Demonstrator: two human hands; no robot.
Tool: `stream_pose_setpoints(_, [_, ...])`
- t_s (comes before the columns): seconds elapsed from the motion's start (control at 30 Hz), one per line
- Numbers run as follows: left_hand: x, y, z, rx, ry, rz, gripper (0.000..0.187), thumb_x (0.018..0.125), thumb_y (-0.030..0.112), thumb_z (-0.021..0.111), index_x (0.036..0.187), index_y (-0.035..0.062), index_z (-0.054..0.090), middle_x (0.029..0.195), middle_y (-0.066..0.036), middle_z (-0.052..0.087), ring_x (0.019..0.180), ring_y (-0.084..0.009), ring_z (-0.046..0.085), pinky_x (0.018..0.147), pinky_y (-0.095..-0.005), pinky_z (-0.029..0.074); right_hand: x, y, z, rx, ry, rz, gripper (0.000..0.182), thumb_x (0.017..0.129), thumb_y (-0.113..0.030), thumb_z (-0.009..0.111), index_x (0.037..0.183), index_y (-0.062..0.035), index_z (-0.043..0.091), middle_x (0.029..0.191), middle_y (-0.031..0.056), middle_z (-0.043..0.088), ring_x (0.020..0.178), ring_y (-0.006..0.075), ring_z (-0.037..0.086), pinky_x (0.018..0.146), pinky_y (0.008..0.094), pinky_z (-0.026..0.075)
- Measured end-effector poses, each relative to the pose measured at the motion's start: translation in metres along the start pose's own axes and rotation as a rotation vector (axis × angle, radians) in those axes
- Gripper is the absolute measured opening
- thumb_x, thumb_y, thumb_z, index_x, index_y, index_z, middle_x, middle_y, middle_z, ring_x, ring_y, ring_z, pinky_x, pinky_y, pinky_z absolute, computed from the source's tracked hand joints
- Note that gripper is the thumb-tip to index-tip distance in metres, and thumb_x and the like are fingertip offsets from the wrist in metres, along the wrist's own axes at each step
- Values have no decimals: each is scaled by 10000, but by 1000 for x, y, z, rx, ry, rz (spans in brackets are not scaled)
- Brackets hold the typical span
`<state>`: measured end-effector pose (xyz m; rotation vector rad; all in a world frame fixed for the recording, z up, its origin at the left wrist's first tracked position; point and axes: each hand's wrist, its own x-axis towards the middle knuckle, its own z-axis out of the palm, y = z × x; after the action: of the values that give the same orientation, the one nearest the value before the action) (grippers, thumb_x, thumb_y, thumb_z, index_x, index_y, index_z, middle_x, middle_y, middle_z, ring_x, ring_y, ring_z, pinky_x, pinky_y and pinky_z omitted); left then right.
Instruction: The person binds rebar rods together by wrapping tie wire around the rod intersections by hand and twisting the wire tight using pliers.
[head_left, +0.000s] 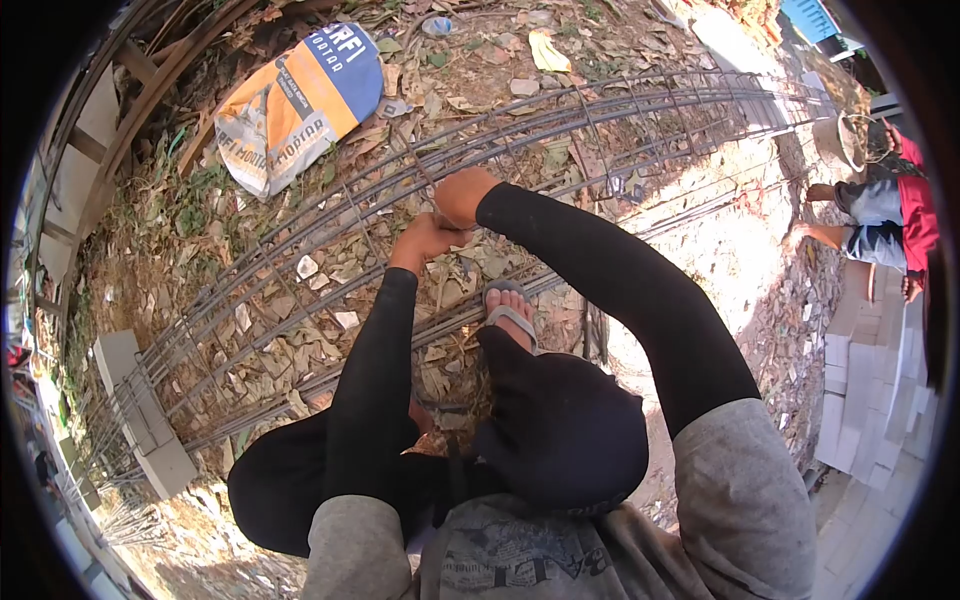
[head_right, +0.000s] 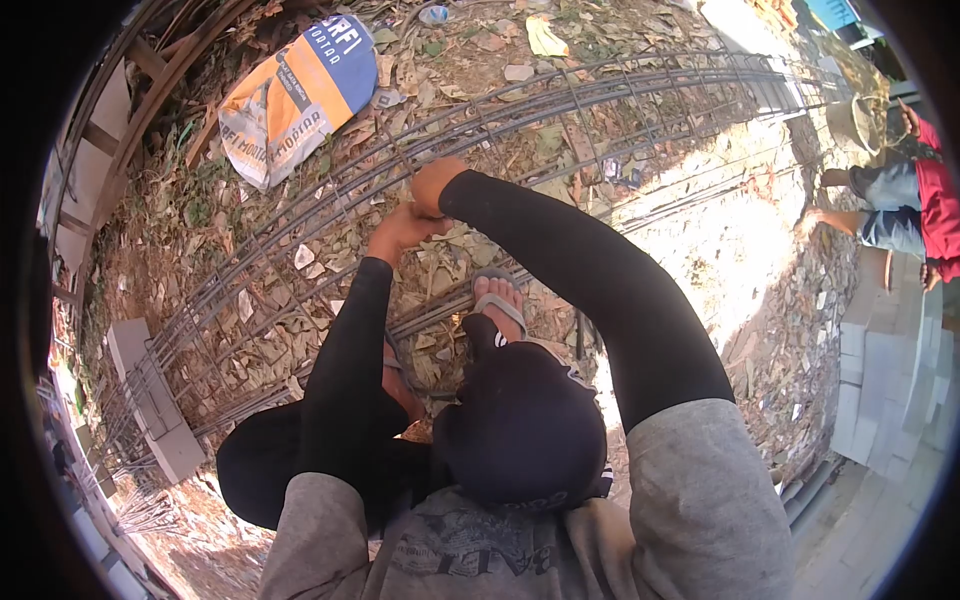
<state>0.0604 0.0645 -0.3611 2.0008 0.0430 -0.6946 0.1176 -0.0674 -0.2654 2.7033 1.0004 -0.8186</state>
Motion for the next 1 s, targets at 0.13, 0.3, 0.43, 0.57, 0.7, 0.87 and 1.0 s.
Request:
stream_pose_setpoints(0.13, [8, 1, 0, 58, -46, -24, 398, 792, 364, 897, 1042, 59, 843, 946, -125, 804, 835, -212, 731, 819, -403, 553, -7, 9, 4, 57, 78, 125, 304, 796, -274, 812, 992, -41, 819, 1012, 174, 783, 952, 337, 774, 809, 451, 613])
stream_pose_setpoints(0.3, [13, -6, 1, 62, -44, -16, 433, 793, 419, 885, 1037, 65, 843, 961, -127, 802, 862, -238, 739, 849, -400, 556, -15, 11, 24, 164, 204, 229, 346, 742, -280, 846, 975, -27, 811, 1026, 203, 778, 968, 365, 767, 836, 463, 617])
stream_pose_setpoints(0.43, [1, 5, -2, 116, -47, 7, 431, 798, 447, 874, 1012, 74, 844, 936, -122, 797, 858, -240, 741, 831, -401, 558, -24, 17, 47, 400, 234, 309, 336, 760, -287, 824, 962, -18, 805, 973, 219, 775, 945, 408, 754, 835, 480, 608])
stream_pose_setpoints(0.57, [4, 0, -1, 113, -28, 32, 414, 808, 452, 870, 979, 76, 842, 896, -117, 789, 836, -227, 734, 795, -400, 558, -60, 13, 86, 909, 381, 364, 316, 889, -289, 715, 1009, -8, 796, 908, 250, 756, 893, 416, 736, 804, 486, 570])
stream_pose_setpoints(0.7, [3, 1, -2, 75, -49, 1, 399, 812, 435, 879, 958, 66, 839, 882, -98, 786, 798, -216, 717, 748, -407, 547, -69, -10, 116, 1267, 541, 414, 282, 931, -268, 671, 1052, -53, 807, 923, 257, 748, 874, 412, 724, 800, 480, 555])
stream_pose_setpoints(0.87, [9, -5, -6, 30, -92, -22, 367, 811, 401, 890, 968, 73, 839, 896, -82, 786, 763, -201, 697, 719, -411, 534, -64, -6, 107, 861, 603, 316, 223, 944, -233, 652, 978, -68, 798, 913, 210, 755, 855, 420, 711, 779, 512, 535])
stream_pose_setpoints(1.0, [5, -4, -8, 106, -76, 15, 380, 827, 420, 872, 979, 74, 837, 887, -85, 780, 785, -203, 690, 741, -403, 534, -69, -8, 114, 992, 626, 307, 204, 958, -226, 680, 988, -47, 775, 838, 147, 754, 772, 345, 720, 750, 476, 546])
